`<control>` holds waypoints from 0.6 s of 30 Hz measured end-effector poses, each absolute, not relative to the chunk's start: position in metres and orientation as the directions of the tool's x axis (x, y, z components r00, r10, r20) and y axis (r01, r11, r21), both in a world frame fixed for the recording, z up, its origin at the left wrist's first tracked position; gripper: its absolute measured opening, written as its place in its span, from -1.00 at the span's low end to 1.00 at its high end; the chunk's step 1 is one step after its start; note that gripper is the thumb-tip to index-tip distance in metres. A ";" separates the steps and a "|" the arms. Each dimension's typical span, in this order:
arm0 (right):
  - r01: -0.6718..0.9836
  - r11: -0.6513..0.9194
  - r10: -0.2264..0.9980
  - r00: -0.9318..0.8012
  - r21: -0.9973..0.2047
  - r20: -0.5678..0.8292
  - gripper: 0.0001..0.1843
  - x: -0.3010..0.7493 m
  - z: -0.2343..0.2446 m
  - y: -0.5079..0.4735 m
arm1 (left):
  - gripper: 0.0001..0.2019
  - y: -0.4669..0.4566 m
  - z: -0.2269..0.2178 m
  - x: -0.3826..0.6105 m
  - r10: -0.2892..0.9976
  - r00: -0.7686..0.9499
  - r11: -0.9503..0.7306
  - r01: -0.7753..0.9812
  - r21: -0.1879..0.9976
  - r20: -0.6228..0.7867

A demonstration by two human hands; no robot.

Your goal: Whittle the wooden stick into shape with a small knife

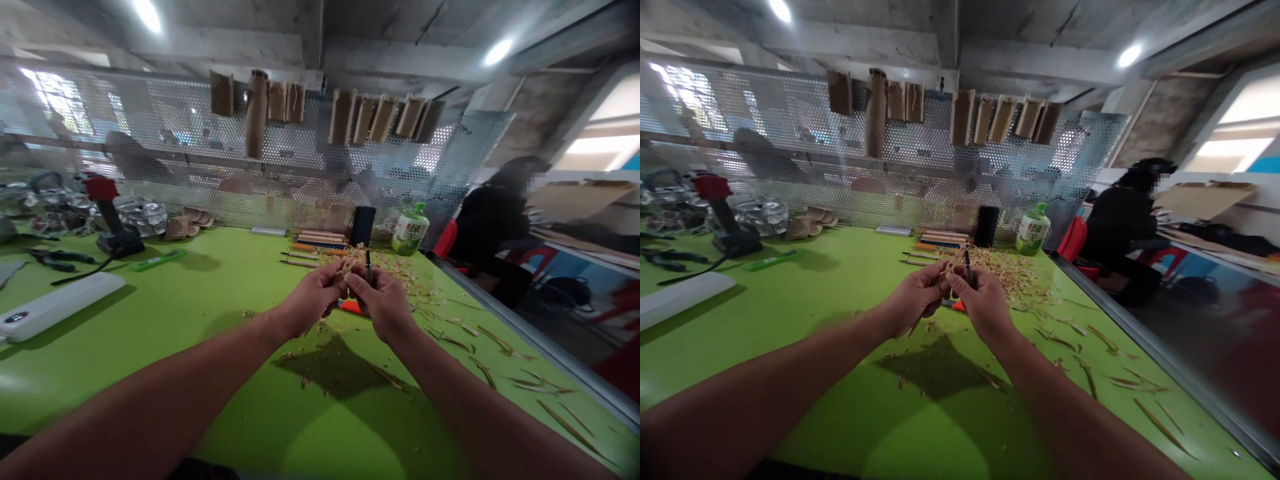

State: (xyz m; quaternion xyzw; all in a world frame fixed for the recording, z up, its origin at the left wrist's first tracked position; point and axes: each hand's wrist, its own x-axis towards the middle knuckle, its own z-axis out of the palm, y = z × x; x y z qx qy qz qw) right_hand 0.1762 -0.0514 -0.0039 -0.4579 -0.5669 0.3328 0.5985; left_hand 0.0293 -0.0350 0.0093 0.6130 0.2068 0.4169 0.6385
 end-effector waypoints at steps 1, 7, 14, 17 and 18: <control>0.108 0.357 0.920 0.132 -0.928 0.370 -0.64 0.176 -0.004 -0.051 | -0.63 -0.035 0.009 0.030 0.787 0.563 -0.106 -0.282 0.954 0.254; 0.094 0.347 0.930 0.094 -0.933 0.355 -0.64 0.180 -0.002 -0.049 | -0.65 -0.026 0.002 0.026 0.735 0.615 -0.134 -0.282 0.950 0.286; 0.044 0.271 0.958 0.084 -0.962 0.274 -0.57 0.181 0.000 -0.047 | -0.57 -0.016 -0.001 0.019 0.732 0.654 -0.100 -0.175 0.979 0.192; 0.034 0.261 0.961 0.081 -0.965 0.263 -0.57 0.181 0.001 -0.048 | -0.59 -0.015 0.000 0.018 0.722 0.666 -0.089 -0.177 0.980 0.186; 0.028 0.259 0.963 0.074 -0.965 0.261 -0.57 0.181 0.002 -0.048 | -0.60 -0.015 0.000 0.018 0.714 0.675 -0.082 -0.183 0.980 0.186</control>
